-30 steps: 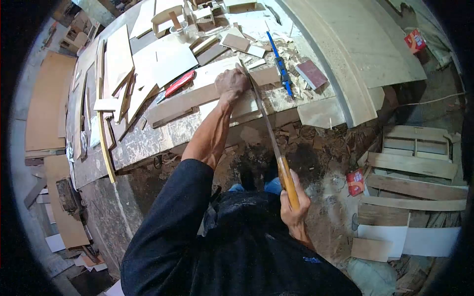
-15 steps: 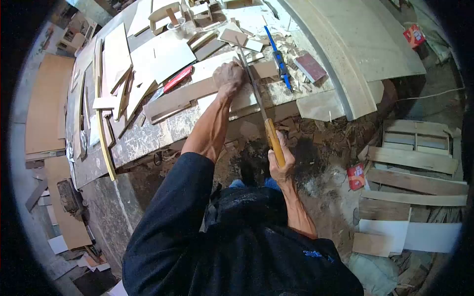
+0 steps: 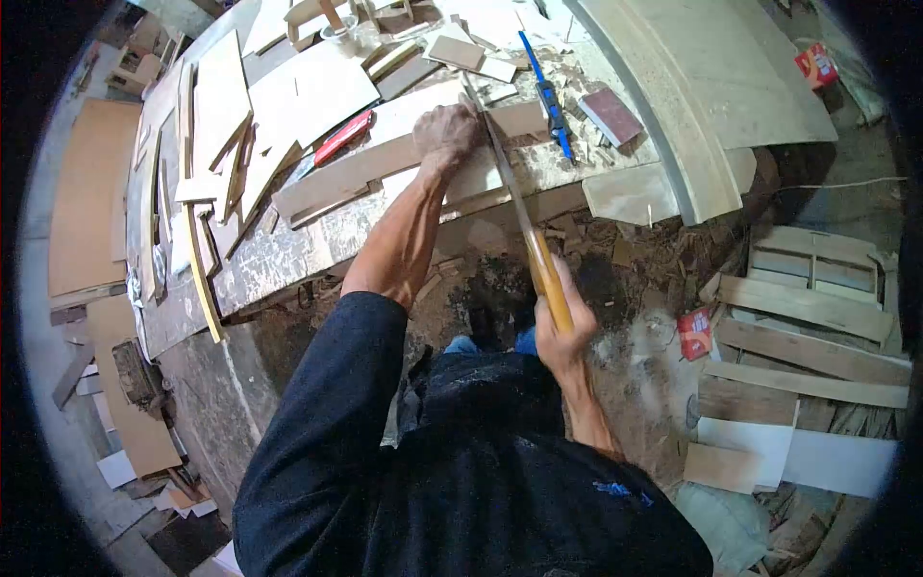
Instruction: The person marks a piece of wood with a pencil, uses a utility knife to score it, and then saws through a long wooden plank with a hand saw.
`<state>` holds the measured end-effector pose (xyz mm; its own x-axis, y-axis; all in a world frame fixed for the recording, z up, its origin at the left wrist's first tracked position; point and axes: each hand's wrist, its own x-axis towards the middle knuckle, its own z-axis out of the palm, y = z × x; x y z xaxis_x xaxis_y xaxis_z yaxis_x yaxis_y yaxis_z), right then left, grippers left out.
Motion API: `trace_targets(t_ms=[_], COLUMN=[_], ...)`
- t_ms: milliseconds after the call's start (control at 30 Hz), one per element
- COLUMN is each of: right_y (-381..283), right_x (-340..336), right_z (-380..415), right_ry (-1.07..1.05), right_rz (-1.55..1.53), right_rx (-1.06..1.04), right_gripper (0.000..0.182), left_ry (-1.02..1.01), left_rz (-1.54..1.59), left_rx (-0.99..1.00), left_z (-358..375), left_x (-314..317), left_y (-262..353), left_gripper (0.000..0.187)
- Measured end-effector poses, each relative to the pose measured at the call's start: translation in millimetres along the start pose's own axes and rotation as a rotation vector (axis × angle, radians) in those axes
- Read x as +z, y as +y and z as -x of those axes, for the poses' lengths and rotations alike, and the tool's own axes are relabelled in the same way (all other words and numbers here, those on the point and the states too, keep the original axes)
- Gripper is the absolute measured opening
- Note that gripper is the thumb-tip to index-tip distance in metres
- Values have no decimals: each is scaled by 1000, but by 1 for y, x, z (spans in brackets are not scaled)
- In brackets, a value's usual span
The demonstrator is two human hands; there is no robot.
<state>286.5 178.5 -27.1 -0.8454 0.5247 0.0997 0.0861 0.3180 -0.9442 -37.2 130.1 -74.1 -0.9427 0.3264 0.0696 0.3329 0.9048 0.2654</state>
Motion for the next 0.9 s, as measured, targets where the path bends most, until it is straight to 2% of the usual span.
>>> trace_targets(t_ms=[33, 100, 200, 333, 367, 467, 533, 700, 800, 833, 900], right_y=[4, 15, 31, 60, 60, 18, 11, -3, -19, -18, -12], right_x=[10, 25, 25, 32, 30, 14, -3, -27, -33, -30, -18], right_z=[-15, -22, -16, -15, -14, -6, 17, 61, 60, 53, 32], right_ry=[-7, 33, 6, 73, 51, -19, -13, 22, 10, 20, 29], right_rz=[21, -20, -82, -89, -89, -89, 15, 80, 49, 65, 95], right_rx=[-23, -44, 90, -90, -62, 36, -16, -4, 97, 31, -88], right_gripper=[53, 53, 52, 52, 52, 52, 53, 51, 50, 51, 53], left_ry=[50, 53, 100, 83, 93, 125, 122, 138, 100, 119, 119], left_rz=[25, 18, 69, 132, 130, 170, 153, 143, 112, 98, 55], left_rx=[100, 22, -48, -97, -108, -139, -170, -62, -63, -74, 27], left_z=[1, -5, -5, -8, -8, -6, -9, -2, 0, 2, 8], left_x=[2, 2, 4, 0, 0, 6, 4, -1, -2, -5, -8], left_y=[-9, -5, 0, 4, 5, 2, 6, 7, 8, 10, 9], left_gripper=[29, 34, 49, 55, 55, 55, 56, 59, 58, 58, 55])
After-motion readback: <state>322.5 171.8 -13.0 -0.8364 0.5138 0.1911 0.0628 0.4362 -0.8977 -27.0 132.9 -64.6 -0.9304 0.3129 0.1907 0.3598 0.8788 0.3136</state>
